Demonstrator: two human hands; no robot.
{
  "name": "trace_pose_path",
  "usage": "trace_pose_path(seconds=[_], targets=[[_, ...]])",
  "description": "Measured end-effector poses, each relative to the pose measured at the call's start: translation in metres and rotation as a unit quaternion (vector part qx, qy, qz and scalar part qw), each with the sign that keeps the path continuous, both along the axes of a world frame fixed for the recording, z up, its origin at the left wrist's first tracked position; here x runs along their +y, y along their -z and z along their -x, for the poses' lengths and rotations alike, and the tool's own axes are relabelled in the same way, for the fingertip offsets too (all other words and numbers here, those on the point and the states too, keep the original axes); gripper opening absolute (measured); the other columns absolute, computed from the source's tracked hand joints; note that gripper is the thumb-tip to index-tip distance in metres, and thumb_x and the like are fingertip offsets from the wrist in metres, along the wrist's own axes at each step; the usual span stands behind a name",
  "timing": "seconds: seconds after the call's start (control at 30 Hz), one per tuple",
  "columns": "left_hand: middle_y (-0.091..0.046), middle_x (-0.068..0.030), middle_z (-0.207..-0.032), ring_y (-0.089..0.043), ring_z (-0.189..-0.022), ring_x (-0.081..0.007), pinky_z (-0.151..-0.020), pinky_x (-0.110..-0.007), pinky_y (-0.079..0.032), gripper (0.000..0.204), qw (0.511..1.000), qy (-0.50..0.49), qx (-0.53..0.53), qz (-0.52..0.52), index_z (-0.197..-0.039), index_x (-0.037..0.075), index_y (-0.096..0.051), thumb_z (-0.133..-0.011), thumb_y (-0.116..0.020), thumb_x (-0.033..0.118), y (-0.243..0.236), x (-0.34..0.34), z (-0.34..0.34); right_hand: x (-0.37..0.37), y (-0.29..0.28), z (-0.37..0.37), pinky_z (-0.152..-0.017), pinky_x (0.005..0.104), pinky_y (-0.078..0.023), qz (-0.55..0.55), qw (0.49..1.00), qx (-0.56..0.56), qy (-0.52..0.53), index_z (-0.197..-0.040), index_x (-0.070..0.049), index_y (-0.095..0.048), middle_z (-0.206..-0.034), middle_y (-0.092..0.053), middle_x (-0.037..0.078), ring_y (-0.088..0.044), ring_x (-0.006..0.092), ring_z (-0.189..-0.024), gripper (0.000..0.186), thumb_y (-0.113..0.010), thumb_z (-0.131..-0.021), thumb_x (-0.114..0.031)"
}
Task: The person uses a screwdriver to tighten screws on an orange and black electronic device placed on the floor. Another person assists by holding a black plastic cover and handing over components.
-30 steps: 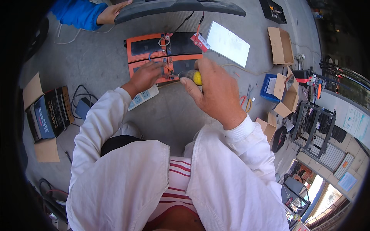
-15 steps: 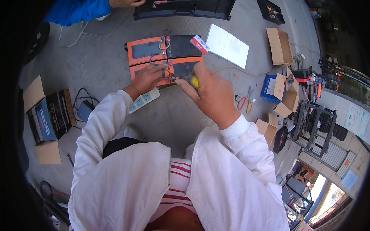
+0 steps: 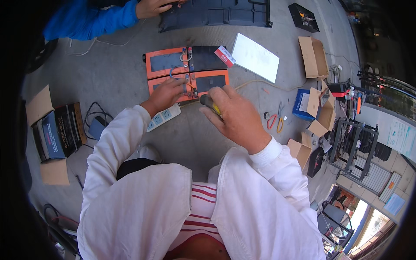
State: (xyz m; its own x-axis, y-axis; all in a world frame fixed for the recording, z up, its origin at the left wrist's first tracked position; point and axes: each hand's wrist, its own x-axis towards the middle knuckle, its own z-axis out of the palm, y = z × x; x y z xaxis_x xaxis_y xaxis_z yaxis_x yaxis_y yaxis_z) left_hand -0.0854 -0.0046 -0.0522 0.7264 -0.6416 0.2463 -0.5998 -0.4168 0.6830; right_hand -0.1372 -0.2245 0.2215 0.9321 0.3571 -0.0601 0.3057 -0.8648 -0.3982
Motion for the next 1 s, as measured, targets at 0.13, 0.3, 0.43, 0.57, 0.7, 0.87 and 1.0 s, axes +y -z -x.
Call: trace_pose_path(seconds=[0.13,0.3,0.43,0.57,0.7,0.87,1.0], targets=[[-0.065,-0.0119,-0.143,-0.064,-0.123,-0.0361,-0.107,-0.048,-0.052,0.013,1.0,0.002,-0.009,-0.002,-0.102,0.004,-0.068,-0.092,-0.073,0.01,-0.001,-0.001,0.0,0.003,-0.021,-0.011,-0.072,0.0488,-0.054,0.047,0.997,0.035,0.042,-0.118,-0.007,-0.057,-0.104,-0.067,0.018,-0.069,0.043,-0.088,0.035,-0.078,-0.096,-0.025],[-0.064,-0.0106,-0.144,-0.063,-0.124,-0.0362,-0.106,-0.046,-0.052,0.019,1.0,0.002,-0.005,-0.002,-0.107,0.006,-0.068,-0.091,-0.076,0.01,-0.001,-0.003,-0.002,-0.002,-0.011,-0.006,-0.073,0.0483,-0.054,0.016,0.997,0.066,0.022,-0.121,-0.005,-0.055,-0.113,-0.065,0.02,-0.069,0.0432,-0.092,0.037,-0.077,-0.096,-0.023],[-0.066,-0.0111,-0.141,-0.064,-0.12,-0.0354,-0.104,-0.046,-0.053,0.01,1.0,0.003,-0.024,0.0,-0.1,0.004,-0.068,-0.093,-0.073,0.009,-0.006,-0.001,-0.001,-0.007,-0.014,-0.013,-0.074,0.048,-0.055,0.018,0.997,0.026,0.067,-0.121,-0.004,-0.056,-0.115,-0.065,0.02,-0.069,0.0436,-0.095,0.038,-0.077,-0.097,-0.024],[-0.066,-0.0107,-0.14,-0.064,-0.122,-0.0338,-0.105,-0.045,-0.052,0.01,1.0,-0.001,-0.018,0.008,-0.098,0.004,-0.067,-0.093,-0.073,0.011,-0.005,-0.003,-0.002,-0.009,-0.014,-0.003,-0.076,0.0485,-0.055,-0.016,0.999,0.037,-0.023,-0.119,-0.001,-0.057,-0.111,-0.066,0.021,-0.069,0.043,-0.096,0.04,-0.077,-0.097,-0.026],[-0.065,-0.0097,-0.141,-0.064,-0.121,-0.0337,-0.105,-0.046,-0.052,0.01,1.0,-0.006,-0.015,-0.002,-0.098,0.004,-0.068,-0.093,-0.074,0.012,-0.005,0.001,0.002,0.009,-0.017,-0.018,-0.076,0.0485,-0.055,0.063,0.985,0.097,0.126,-0.12,-0.002,-0.056,-0.111,-0.066,0.02,-0.07,0.0428,-0.095,0.041,-0.079,-0.096,-0.025],[-0.065,-0.0105,-0.141,-0.063,-0.12,-0.0358,-0.104,-0.046,-0.052,0.01,1.0,0.009,-0.002,0.0,-0.096,0.005,-0.067,-0.094,-0.074,0.011,-0.002,-0.001,0.0,-0.003,-0.009,-0.002,-0.073,0.0474,-0.056,-0.001,0.999,0.046,-0.027,-0.122,-0.003,-0.056,-0.113,-0.066,0.02,-0.07,0.042,-0.093,0.045,-0.08,-0.095,-0.029],[-0.065,-0.0114,-0.141,-0.063,-0.121,-0.0363,-0.104,-0.047,-0.052,0.01,1.0,0.006,0.001,-0.002,-0.097,0.005,-0.067,-0.094,-0.074,0.012,-0.003,0.001,-0.003,0.01,-0.018,-0.022,-0.072,0.047,-0.056,0.107,0.984,0.111,0.092,-0.124,-0.004,-0.055,-0.111,-0.067,0.02,-0.07,0.0422,-0.091,0.047,-0.08,-0.094,-0.03]])
